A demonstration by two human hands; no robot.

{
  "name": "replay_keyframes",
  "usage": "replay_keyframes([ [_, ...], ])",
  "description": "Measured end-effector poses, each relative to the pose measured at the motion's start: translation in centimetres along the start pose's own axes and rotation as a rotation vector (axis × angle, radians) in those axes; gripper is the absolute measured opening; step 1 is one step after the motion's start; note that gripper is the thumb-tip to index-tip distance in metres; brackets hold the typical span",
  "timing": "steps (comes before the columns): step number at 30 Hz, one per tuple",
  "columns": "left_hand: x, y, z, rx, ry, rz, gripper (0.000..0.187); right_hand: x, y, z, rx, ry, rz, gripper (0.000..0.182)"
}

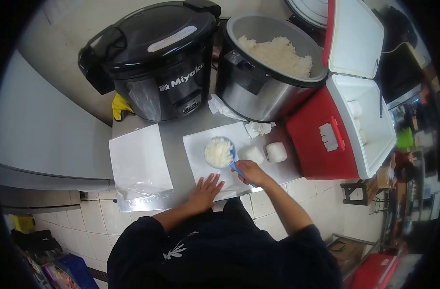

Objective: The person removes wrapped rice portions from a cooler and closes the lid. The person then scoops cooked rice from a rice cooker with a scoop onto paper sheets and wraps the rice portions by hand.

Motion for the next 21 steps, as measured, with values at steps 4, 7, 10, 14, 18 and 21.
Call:
replay_keyframes([
  [4, 2.3, 1.2, 1.2, 0.032, 0.011, -0.12, 0.071, -0.7, -1.9, -5.9, -0.418, 0.788, -0.461, 0.028],
  [7, 3.5, 1.6, 2.1, 0.122, -0.084, -0.265, 0.055, 0.1, 1.5, -2.0, -0.07, 1.034, -0.603, 0.027],
  [10, 2.6, 1.2, 1.8, 0.234, -0.048, -0.321, 0.042, 1.6, 2.1, -1.2, -0.316, 1.028, -0.736, 0.023],
  [14, 3.0, 0.7, 1.7, 0.285, 0.065, -0.384, 0.039, 4.8, -0.7, -3.0, -0.005, 0.926, -0.538, 0.042],
  [18, 3.0, 0.3, 2.2, 0.13, 0.298, -0.266, 0.043, 4.7, -2.6, -2.3, 0.023, 0.921, -0.528, 0.054],
  [21, 2.9, 0.1, 2.5, 0.098, 0.312, -0.147, 0.047, 3.7, -3.8, -2.4, 0.051, 0.855, -0.54, 0.061],
])
Point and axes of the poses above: each hand's wrist, its own y-axis away from the middle knuckle, its own x-axis out of the palm, z = x × y, the point moved 3 cm from there along -y, towards the middle knuckle, and after that the axes turned 9 degrees about z, right-handed, at the moved point
